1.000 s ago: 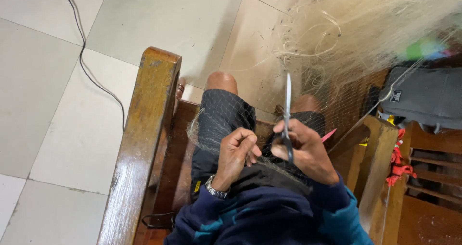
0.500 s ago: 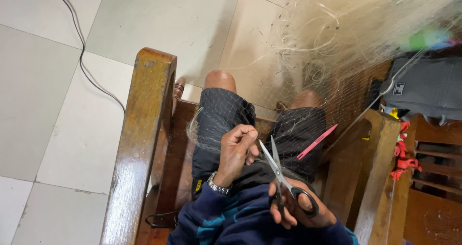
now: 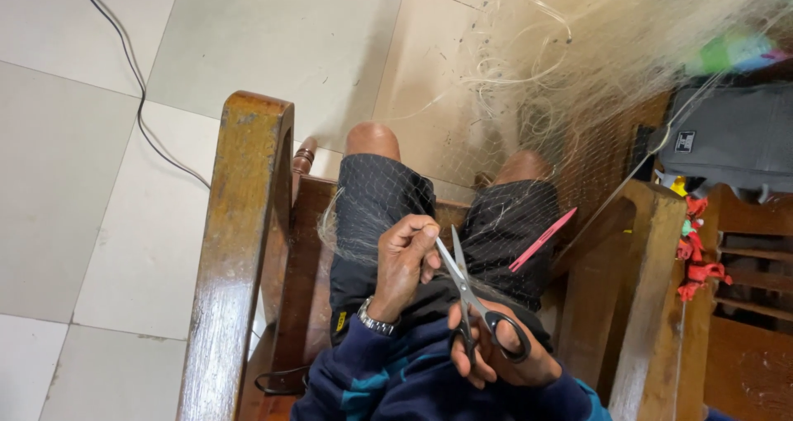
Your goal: A person uses a pink shuttle needle to repair or weave the mesh of a large fishing net while seated.
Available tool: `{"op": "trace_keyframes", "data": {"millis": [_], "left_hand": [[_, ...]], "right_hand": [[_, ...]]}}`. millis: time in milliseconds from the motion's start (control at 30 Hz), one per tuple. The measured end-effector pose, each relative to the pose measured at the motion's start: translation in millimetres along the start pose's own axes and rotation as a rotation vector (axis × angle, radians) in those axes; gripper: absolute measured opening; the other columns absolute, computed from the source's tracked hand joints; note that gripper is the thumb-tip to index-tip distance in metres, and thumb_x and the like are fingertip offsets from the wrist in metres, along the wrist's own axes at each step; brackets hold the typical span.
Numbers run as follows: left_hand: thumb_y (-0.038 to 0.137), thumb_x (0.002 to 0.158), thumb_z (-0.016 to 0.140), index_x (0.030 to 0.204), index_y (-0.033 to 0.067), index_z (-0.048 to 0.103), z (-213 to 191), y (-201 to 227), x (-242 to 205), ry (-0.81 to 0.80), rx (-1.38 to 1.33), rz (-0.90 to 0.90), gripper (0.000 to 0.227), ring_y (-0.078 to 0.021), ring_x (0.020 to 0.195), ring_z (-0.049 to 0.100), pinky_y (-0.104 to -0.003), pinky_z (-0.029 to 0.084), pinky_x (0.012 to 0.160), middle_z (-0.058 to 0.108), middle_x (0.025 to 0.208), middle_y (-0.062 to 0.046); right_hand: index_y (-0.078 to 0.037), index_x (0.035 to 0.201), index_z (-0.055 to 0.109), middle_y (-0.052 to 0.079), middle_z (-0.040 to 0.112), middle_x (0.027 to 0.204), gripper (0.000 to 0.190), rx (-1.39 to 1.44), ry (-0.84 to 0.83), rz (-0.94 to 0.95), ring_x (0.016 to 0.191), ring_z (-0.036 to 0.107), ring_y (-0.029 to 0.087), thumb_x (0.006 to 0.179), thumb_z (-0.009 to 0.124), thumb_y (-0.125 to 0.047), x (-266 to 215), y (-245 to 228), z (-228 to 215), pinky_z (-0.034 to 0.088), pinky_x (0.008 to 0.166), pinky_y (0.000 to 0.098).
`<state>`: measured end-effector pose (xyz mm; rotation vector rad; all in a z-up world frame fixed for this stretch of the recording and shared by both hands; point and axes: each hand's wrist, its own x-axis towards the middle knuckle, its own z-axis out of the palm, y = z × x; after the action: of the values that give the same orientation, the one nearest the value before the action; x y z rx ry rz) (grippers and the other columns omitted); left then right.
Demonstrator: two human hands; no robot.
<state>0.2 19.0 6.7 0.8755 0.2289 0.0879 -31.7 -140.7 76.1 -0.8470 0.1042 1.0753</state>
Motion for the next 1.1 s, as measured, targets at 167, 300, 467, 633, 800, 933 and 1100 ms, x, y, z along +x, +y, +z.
{"op": "trace_keyframes", "data": {"millis": [167, 300, 467, 633, 800, 933, 1100], "left_hand": [[0.014, 0.091, 0.055, 0.088, 0.003, 0.058, -0.7, -4.4, -0.5, -0.002, -0.022, 0.027, 0.012, -0.0069, 0.031, 0.038, -0.018, 0.031, 0.027, 0.053, 0.05, -0.005], [0.014, 0.092, 0.054, 0.088, 0.0037, 0.058, -0.3, -7.9, -1.1, 0.012, -0.002, 0.053, 0.012, -0.0063, 0.032, 0.038, -0.018, 0.033, 0.028, 0.054, 0.05, -0.005], [0.014, 0.092, 0.053, 0.088, 0.0031, 0.057, 1.9, -4.6, -0.5, -0.044, -0.027, 0.136, 0.012, -0.0057, 0.036, 0.041, -0.017, 0.034, 0.032, 0.055, 0.054, -0.003], [0.013, 0.093, 0.052, 0.087, 0.0036, 0.056, 2.6, -2.3, 0.1, -0.045, -0.044, 0.153, 0.011, -0.0061, 0.038, 0.042, -0.017, 0.034, 0.033, 0.054, 0.056, -0.004], [0.013, 0.093, 0.051, 0.085, 0.0042, 0.055, 4.8, 3.4, 0.3, -0.086, -0.033, 0.196, 0.013, -0.0056, 0.041, 0.042, -0.017, 0.034, 0.035, 0.052, 0.057, -0.003], [0.012, 0.094, 0.049, 0.085, 0.0044, 0.054, 4.8, -0.4, 1.1, -0.1, -0.03, 0.236, 0.013, -0.0052, 0.041, 0.041, -0.017, 0.034, 0.036, 0.052, 0.057, -0.003], [0.021, 0.091, 0.054, 0.085, 0.0058, 0.052, 4.2, -8.8, 0.5, 0.1, -0.073, 0.094, 0.017, -0.0078, 0.033, 0.036, -0.02, 0.028, 0.031, 0.052, 0.05, -0.004]], "right_hand": [[0.004, 0.105, 0.044, 0.019, 0.061, 0.069, 0.069, -0.003, 0.02, 0.014, 0.037, 0.036, 0.012, 0.076, 0.06, -0.056, 2.3, 0.5, 3.1, 0.042, 0.038, 0.0258], [0.003, 0.105, 0.042, 0.02, 0.058, 0.065, 0.073, 0.039, 0.022, -0.005, 0.035, 0.033, 0.012, 0.072, 0.062, -0.059, 3.4, 8.8, -6.8, 0.04, 0.037, 0.0277], [0.002, 0.105, 0.041, 0.018, 0.058, 0.065, 0.073, 0.023, 0.054, 0.007, 0.036, 0.032, 0.012, 0.072, 0.059, -0.061, 8.7, 5.7, 0.3, 0.04, 0.038, 0.0273], [0.003, 0.104, 0.041, 0.018, 0.058, 0.065, 0.071, -0.016, 0.026, -0.031, 0.035, 0.03, 0.012, 0.074, 0.058, -0.059, 16.9, 1.5, 5.1, 0.04, 0.037, 0.0278], [0.001, 0.103, 0.043, 0.015, 0.057, 0.063, 0.068, -0.069, 0.058, -0.022, 0.035, 0.029, 0.011, 0.075, 0.055, -0.06, 20.6, -4.7, 13.4, 0.039, 0.037, 0.0264], [0.001, 0.101, 0.045, 0.014, 0.059, 0.06, 0.064, -0.092, 0.103, -0.03, 0.032, 0.032, 0.01, 0.075, 0.058, -0.056, 21.2, 1.7, 9.8, 0.039, 0.032, 0.0255], [0.002, 0.106, 0.043, 0.019, 0.059, 0.064, 0.057, -0.101, 0.035, -0.156, 0.036, 0.042, 0.015, 0.08, 0.067, -0.042, 12.5, 8.5, 3.8, 0.043, 0.036, 0.0271]]}}
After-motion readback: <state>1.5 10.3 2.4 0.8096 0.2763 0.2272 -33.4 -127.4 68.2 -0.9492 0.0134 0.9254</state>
